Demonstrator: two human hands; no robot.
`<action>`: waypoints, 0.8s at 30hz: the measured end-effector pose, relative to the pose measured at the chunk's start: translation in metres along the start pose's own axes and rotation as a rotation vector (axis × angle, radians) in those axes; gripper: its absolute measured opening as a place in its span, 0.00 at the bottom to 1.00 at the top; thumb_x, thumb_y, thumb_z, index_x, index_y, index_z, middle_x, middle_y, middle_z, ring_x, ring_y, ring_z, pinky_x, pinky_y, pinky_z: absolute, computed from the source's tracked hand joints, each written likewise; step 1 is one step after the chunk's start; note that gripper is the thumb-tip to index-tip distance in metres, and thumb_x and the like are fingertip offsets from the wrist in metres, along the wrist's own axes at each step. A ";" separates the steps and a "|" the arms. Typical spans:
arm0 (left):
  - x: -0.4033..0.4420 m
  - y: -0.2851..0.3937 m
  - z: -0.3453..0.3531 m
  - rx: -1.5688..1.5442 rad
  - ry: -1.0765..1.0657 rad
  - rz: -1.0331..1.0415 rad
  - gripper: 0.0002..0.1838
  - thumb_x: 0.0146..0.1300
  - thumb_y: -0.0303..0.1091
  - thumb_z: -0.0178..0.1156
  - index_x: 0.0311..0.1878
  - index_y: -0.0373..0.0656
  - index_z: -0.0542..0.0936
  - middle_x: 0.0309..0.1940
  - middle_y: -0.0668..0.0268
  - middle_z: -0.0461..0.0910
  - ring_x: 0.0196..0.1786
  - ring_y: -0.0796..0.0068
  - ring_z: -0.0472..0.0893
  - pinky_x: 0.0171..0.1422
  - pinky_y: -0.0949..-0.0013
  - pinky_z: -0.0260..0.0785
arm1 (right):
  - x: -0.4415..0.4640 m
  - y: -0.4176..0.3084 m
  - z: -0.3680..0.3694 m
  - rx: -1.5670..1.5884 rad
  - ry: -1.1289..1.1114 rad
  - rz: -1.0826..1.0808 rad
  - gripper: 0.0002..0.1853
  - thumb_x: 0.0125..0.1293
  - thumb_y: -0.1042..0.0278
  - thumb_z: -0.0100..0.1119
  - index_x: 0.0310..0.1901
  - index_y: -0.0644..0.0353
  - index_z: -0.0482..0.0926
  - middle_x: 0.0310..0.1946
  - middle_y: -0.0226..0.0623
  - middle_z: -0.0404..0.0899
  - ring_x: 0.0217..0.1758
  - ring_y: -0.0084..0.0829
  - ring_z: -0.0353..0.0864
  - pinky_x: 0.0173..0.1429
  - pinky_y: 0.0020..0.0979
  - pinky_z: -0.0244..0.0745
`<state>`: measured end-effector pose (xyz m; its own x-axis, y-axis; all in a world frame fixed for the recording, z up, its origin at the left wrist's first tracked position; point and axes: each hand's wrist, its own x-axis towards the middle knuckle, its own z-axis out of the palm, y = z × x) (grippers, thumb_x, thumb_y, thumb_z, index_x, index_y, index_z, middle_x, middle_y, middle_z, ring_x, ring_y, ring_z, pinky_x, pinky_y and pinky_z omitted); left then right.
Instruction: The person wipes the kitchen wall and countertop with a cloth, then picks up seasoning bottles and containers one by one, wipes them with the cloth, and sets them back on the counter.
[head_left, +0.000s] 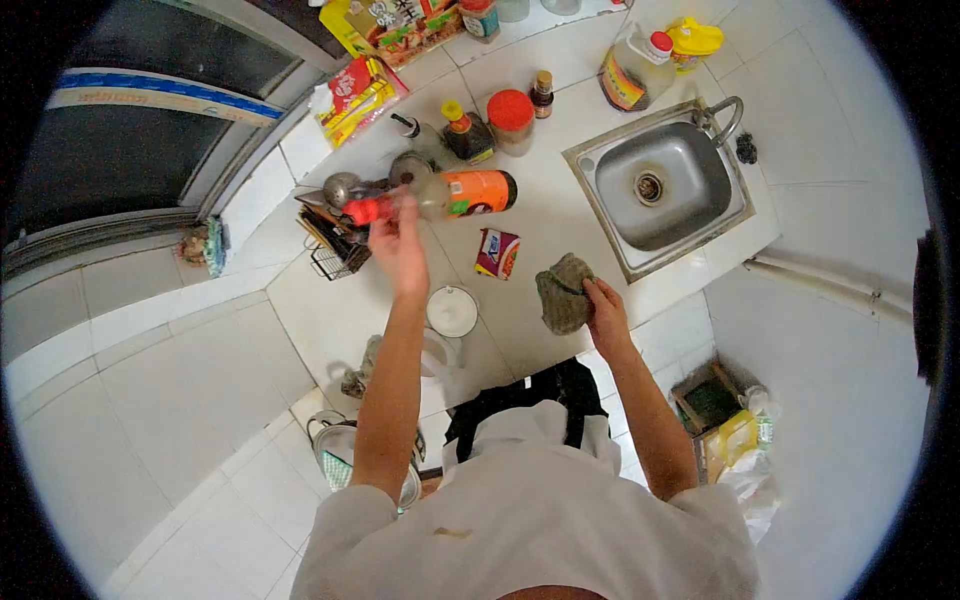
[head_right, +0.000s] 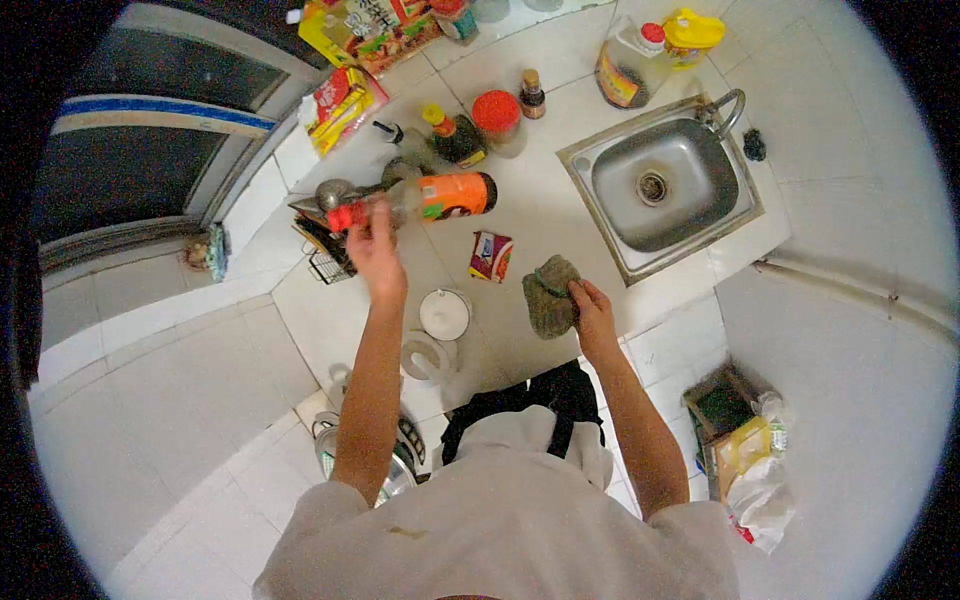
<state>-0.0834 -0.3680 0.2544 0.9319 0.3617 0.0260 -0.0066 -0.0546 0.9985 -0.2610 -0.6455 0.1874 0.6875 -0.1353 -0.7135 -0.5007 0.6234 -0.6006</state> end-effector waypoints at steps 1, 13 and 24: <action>-0.006 0.019 -0.013 -0.069 0.022 -0.045 0.12 0.72 0.37 0.63 0.53 0.41 0.80 0.38 0.73 0.81 0.34 0.84 0.73 0.39 0.78 0.65 | 0.004 0.000 0.004 0.026 -0.029 0.010 0.17 0.75 0.63 0.59 0.59 0.63 0.76 0.52 0.35 0.81 0.54 0.28 0.81 0.57 0.31 0.77; -0.080 0.140 -0.103 -0.413 0.267 -0.039 0.17 0.74 0.44 0.61 0.56 0.42 0.80 0.36 0.78 0.78 0.31 0.90 0.69 0.31 0.84 0.57 | -0.034 -0.002 0.063 0.146 -0.298 0.066 0.20 0.78 0.57 0.52 0.64 0.59 0.72 0.58 0.35 0.79 0.58 0.31 0.80 0.64 0.37 0.73; -0.152 0.161 -0.141 -0.001 0.138 0.215 0.18 0.71 0.34 0.64 0.58 0.35 0.77 0.50 0.64 0.80 0.49 0.78 0.78 0.55 0.73 0.70 | -0.129 -0.045 0.119 0.367 -0.708 0.109 0.26 0.78 0.53 0.49 0.71 0.57 0.66 0.68 0.37 0.72 0.72 0.35 0.69 0.76 0.41 0.62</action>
<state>-0.2774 -0.3003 0.4182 0.8507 0.4658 0.2436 -0.1995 -0.1426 0.9695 -0.2642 -0.5642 0.3494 0.8768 0.3842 -0.2892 -0.4636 0.8351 -0.2962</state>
